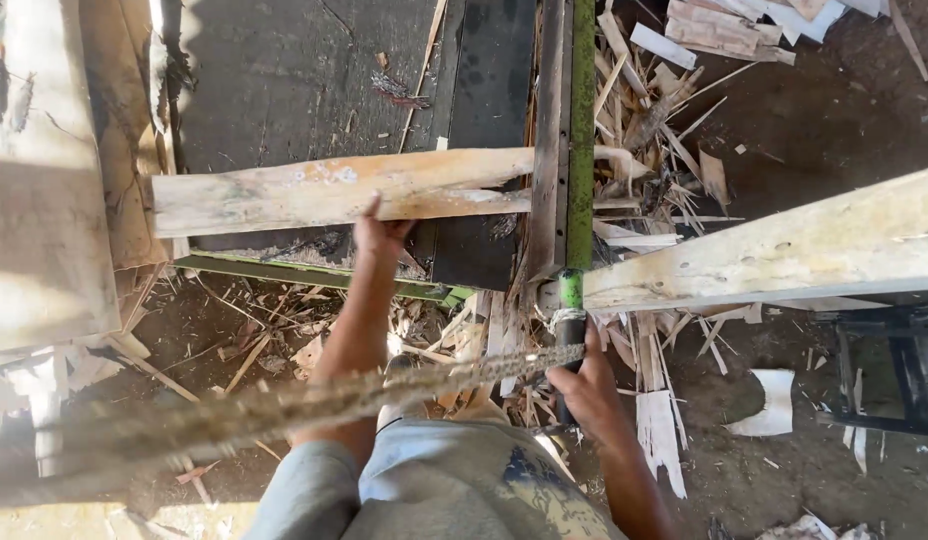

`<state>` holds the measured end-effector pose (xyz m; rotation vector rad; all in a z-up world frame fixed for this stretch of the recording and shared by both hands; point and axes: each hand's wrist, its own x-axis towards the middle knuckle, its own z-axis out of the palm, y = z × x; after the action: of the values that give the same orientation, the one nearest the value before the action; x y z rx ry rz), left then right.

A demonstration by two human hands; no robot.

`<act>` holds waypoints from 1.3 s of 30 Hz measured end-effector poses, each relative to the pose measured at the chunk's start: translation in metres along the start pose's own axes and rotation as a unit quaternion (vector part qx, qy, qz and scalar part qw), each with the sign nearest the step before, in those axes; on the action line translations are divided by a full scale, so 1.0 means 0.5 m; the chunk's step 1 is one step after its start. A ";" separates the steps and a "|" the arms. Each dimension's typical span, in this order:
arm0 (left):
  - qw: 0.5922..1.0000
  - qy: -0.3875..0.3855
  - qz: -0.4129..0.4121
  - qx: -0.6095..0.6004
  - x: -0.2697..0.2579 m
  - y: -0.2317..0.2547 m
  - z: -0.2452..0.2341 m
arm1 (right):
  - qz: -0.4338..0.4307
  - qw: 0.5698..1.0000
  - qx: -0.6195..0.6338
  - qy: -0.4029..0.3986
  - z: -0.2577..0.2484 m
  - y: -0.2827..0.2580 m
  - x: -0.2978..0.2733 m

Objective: Trimming thin wood veneer panels using a manual guillotine cutter.

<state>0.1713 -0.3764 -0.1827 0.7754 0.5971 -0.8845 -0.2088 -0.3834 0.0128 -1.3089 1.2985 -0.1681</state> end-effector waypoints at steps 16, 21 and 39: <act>0.995 -0.031 0.079 0.055 0.269 -0.051 0.079 | -0.170 0.975 -0.141 0.017 -0.055 -0.050 -0.030; 0.997 -0.019 0.060 0.050 0.284 -0.064 0.074 | -0.026 0.992 -0.104 0.059 -0.063 -0.149 -0.087; 0.989 -0.112 0.087 -0.050 0.171 0.058 0.100 | -0.007 0.995 -0.076 0.065 0.053 0.074 0.054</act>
<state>0.2466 -0.4430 -0.2060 0.6178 0.3670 -0.7629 -0.1990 -0.3743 -0.0384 -1.4558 1.4360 -0.1697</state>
